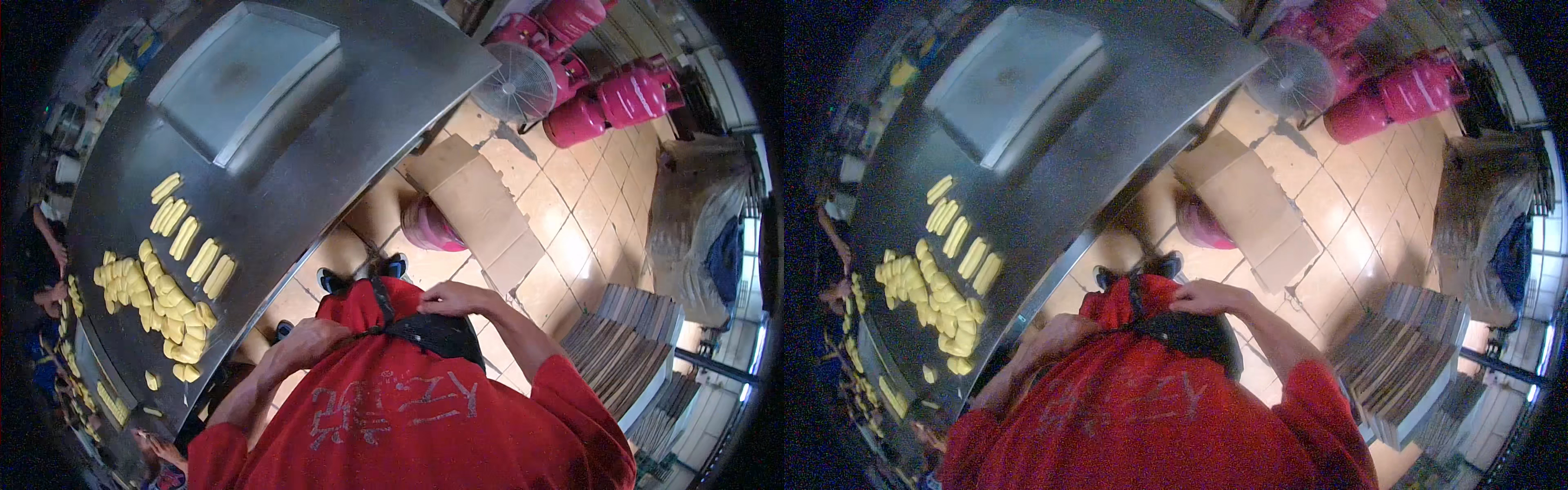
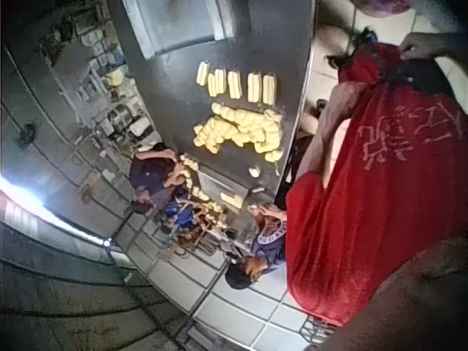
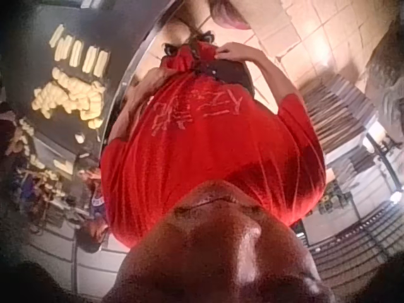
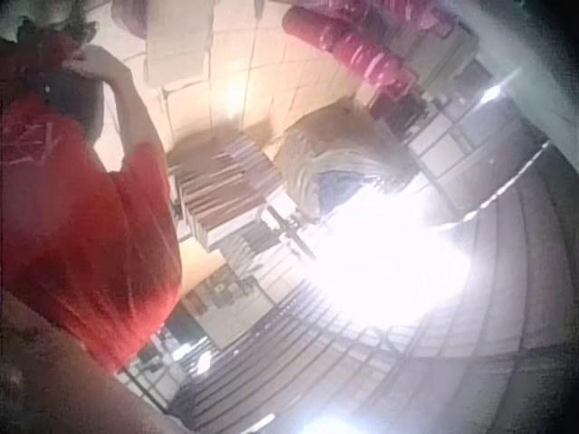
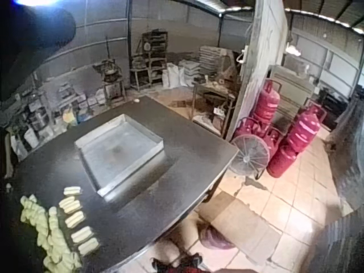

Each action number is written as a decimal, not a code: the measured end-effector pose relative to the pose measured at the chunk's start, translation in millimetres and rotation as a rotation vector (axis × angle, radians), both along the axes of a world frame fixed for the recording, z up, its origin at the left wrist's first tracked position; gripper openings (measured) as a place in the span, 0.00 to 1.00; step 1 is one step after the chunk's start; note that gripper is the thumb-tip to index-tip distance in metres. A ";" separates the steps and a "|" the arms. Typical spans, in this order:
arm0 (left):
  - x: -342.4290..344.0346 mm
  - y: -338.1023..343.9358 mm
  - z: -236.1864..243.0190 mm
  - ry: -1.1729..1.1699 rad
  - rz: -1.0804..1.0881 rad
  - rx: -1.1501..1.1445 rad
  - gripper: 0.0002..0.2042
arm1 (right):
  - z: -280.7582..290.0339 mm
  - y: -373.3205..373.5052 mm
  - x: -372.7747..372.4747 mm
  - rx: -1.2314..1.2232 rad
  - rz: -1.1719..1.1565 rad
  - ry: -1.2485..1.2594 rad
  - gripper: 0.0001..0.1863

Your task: The person shapes dough pieces into rolls by hand on a metal table and arranges them into a metal baking tray.

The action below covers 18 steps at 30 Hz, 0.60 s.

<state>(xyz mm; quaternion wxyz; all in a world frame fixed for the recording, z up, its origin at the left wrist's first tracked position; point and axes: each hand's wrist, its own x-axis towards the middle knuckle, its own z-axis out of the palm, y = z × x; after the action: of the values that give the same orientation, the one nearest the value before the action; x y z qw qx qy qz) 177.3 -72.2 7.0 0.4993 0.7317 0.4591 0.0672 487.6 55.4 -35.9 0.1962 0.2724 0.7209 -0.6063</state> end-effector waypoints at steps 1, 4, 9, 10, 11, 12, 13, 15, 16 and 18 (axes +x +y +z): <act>5.0 8.1 4.1 -0.006 -0.053 -0.001 0.11 | -2.2 -2.9 9.9 -0.040 -0.091 0.014 0.19; 14.6 24.6 0.0 0.134 -0.304 0.016 0.11 | -1.2 -15.4 28.5 -0.153 -0.254 -0.050 0.18; 37.9 46.9 3.8 0.239 -0.558 0.009 0.12 | -14.8 -42.1 58.6 -0.139 -0.380 -0.160 0.17; 40.8 47.2 2.0 0.159 -0.464 0.026 0.12 | -11.7 -49.3 60.5 -0.164 -0.468 -0.150 0.16; 41.7 46.3 1.2 0.141 -0.456 0.048 0.13 | -8.7 -57.6 61.1 -0.193 -0.548 -0.128 0.16; 47.1 49.8 1.7 0.188 -0.511 0.016 0.13 | -8.8 -63.9 65.1 -0.259 -0.618 -0.113 0.17; 55.7 56.5 6.1 0.227 -0.573 -0.017 0.14 | -12.0 -75.7 70.6 -0.327 -0.697 -0.102 0.18; 70.7 64.4 10.9 0.234 -0.595 -0.006 0.15 | -62.5 -111.7 105.4 -0.324 -0.733 -0.095 0.22; 69.7 63.7 6.8 0.248 -0.560 -0.055 0.15 | -1.9 -93.3 74.3 -0.560 -0.689 -0.101 0.24; 79.1 70.6 13.1 0.173 -0.544 0.021 0.16 | 17.5 -101.8 62.0 -0.686 -0.749 -0.261 0.25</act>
<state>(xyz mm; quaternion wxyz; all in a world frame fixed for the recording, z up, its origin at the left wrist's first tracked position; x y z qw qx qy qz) 256.4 -1.6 20.0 0.4503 0.8362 0.2861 -0.1269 549.6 -46.4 -18.4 0.1322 0.5049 0.3034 -0.7972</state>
